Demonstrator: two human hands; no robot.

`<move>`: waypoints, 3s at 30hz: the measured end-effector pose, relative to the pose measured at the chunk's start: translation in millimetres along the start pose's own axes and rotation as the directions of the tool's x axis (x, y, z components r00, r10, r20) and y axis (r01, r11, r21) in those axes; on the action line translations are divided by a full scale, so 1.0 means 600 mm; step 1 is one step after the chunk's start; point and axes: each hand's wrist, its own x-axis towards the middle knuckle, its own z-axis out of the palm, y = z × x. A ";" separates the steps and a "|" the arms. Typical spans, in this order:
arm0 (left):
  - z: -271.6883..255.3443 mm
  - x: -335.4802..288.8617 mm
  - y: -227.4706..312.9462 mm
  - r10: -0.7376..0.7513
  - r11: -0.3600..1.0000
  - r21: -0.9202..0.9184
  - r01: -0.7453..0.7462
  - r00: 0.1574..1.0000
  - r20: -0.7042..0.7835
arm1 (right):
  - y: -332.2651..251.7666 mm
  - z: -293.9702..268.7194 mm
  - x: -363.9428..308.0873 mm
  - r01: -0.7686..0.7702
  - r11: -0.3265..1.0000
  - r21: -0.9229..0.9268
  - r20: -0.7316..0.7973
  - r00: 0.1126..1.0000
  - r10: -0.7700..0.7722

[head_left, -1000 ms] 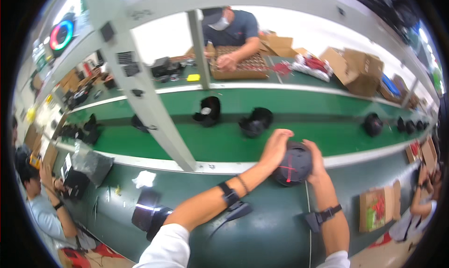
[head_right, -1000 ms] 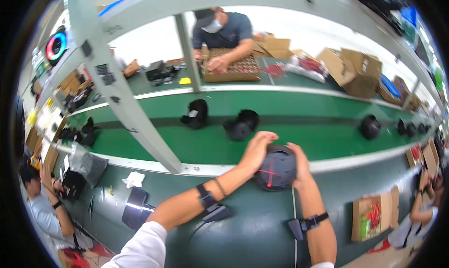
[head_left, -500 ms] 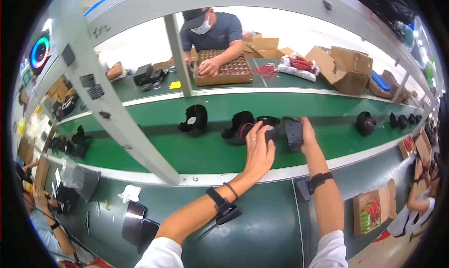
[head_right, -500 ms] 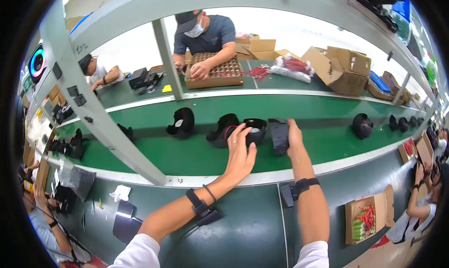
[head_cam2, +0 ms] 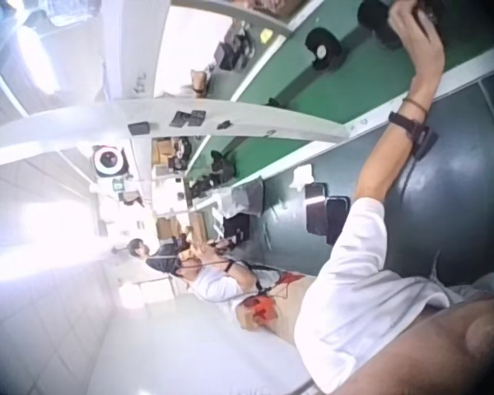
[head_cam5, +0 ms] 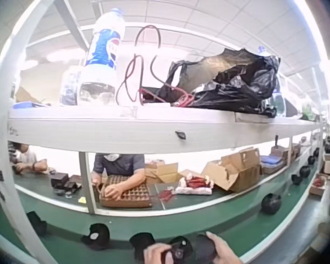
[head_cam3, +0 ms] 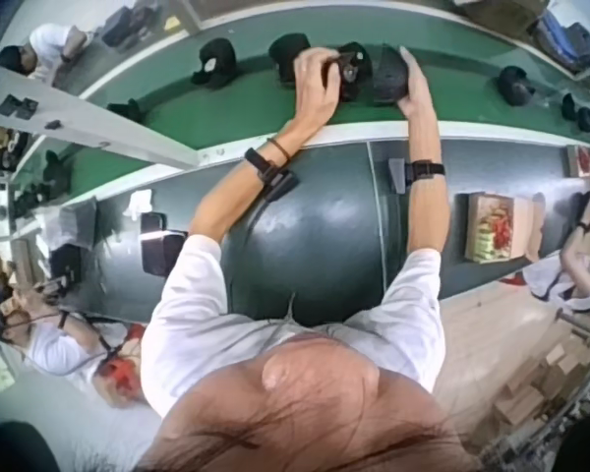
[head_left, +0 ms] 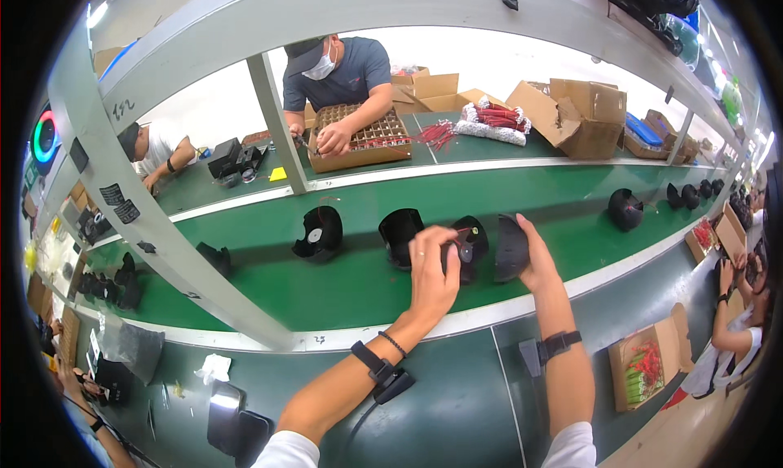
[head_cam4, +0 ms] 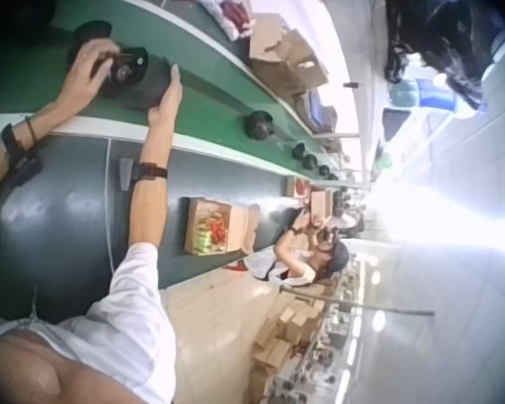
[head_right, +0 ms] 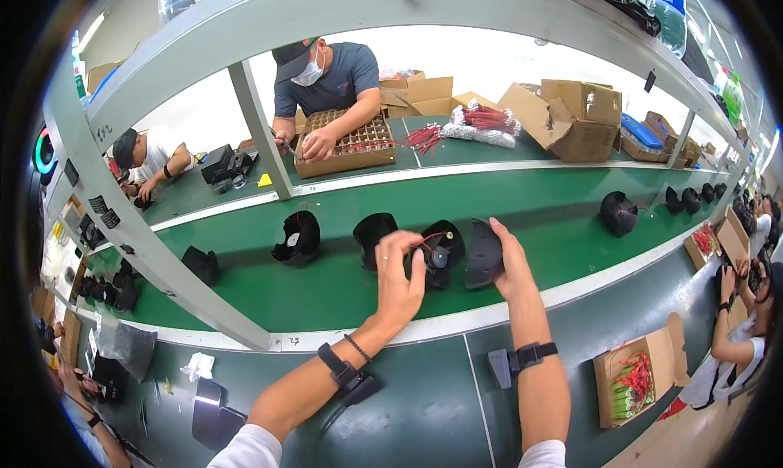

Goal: Assembling the internal components, battery, and wires into a portable speaker housing.

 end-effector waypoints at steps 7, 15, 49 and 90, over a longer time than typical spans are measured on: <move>0.075 0.012 -0.010 -0.262 0.958 0.201 0.203 0.903 0.340 | 0.047 -0.034 -0.001 0.119 0.990 0.077 -0.032 0.993 -0.117; 0.047 -0.013 0.015 -0.318 0.940 0.232 0.251 0.893 0.320 | 0.058 0.015 -0.083 0.178 0.978 -0.105 -0.160 0.968 -0.193; -0.389 -0.286 0.224 -0.511 0.833 -0.001 0.553 0.770 0.381 | 0.219 0.098 -0.503 0.260 0.840 -0.476 0.352 0.932 -0.089; -0.374 -0.236 0.224 -0.631 0.694 -0.026 0.720 0.625 0.458 | 0.257 0.096 -0.507 0.278 0.901 -0.332 0.344 0.925 -0.159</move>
